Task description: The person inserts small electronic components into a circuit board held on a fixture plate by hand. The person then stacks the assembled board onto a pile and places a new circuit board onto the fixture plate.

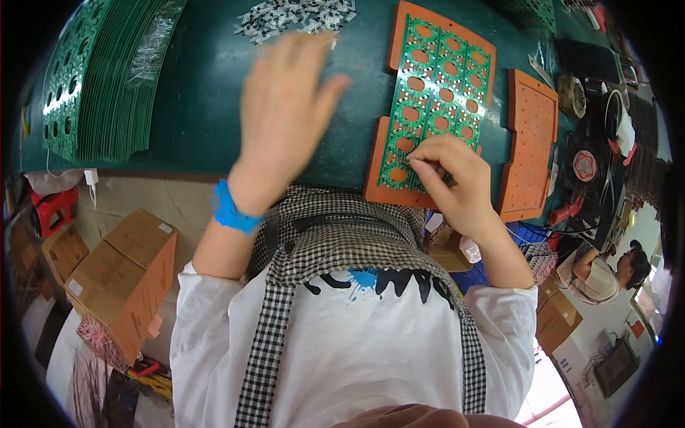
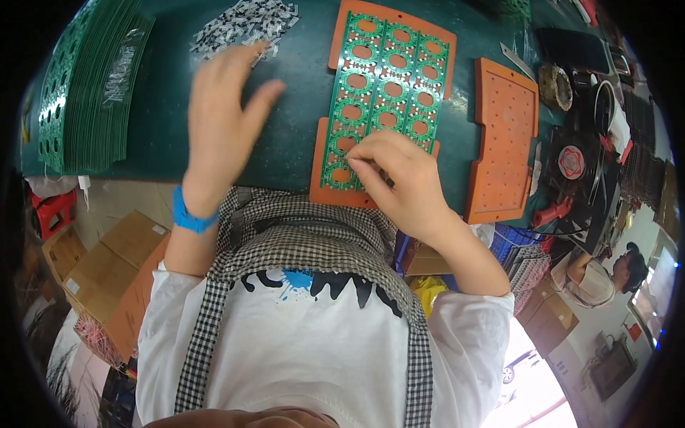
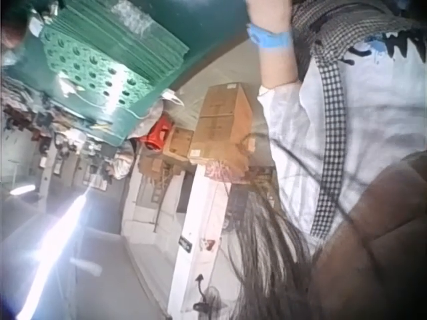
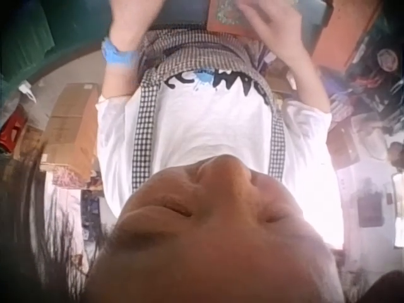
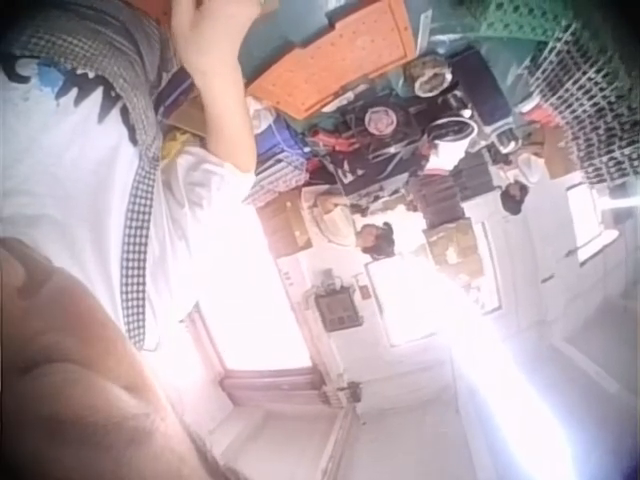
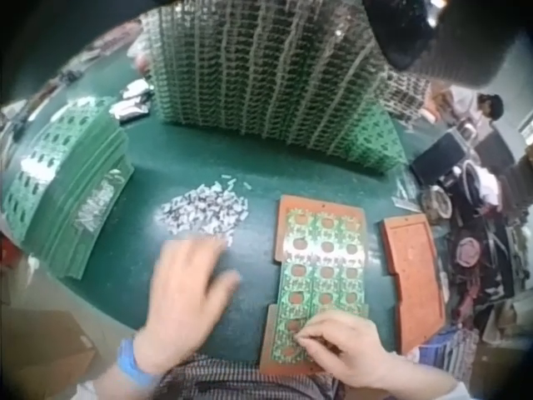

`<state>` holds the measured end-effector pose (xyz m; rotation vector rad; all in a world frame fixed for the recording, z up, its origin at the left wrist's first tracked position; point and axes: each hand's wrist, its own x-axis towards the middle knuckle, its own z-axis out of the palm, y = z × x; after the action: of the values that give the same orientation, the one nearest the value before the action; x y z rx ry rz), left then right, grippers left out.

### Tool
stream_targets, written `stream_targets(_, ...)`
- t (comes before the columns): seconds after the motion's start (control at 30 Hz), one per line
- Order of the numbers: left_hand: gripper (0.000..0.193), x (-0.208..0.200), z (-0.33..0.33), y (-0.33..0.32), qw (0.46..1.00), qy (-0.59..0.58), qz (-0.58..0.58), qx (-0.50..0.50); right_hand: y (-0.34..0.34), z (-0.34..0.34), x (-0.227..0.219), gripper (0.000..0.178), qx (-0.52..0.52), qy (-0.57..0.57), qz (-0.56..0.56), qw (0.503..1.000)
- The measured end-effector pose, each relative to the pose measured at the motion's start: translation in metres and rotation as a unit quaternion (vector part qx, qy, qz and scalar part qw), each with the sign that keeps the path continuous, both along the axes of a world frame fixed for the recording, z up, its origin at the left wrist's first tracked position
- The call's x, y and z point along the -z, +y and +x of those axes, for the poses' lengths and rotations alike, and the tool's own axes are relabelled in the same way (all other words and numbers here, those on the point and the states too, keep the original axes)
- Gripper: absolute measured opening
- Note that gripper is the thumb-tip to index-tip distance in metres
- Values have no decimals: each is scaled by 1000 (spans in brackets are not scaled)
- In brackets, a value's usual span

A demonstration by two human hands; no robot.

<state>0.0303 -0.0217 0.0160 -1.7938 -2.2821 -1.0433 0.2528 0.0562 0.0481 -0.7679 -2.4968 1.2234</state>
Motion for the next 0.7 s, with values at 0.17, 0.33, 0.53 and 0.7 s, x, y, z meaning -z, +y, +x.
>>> stream_targets(0.17, 21, 13, -23, 6, 998, -34, -33, -46, 0, 3, 3, 9, -18, -2, 9, 1000)
stream_targets(0.33, 9, 11, -17, 2, 995, -93, -16, -38, 4, 4, 8, 11, -35, -2, 86, 996)
stream_targets(0.53, 8, 17, -1, -10, 995, -75, 72, 4, 2, -3, 11, 12, -59, 14, 135, 989)
stream_targets(0.7, 9, 13, 12, -20, 990, -131, 53, 14, 1, -2, 17, 11, -48, 27, 139, 989)
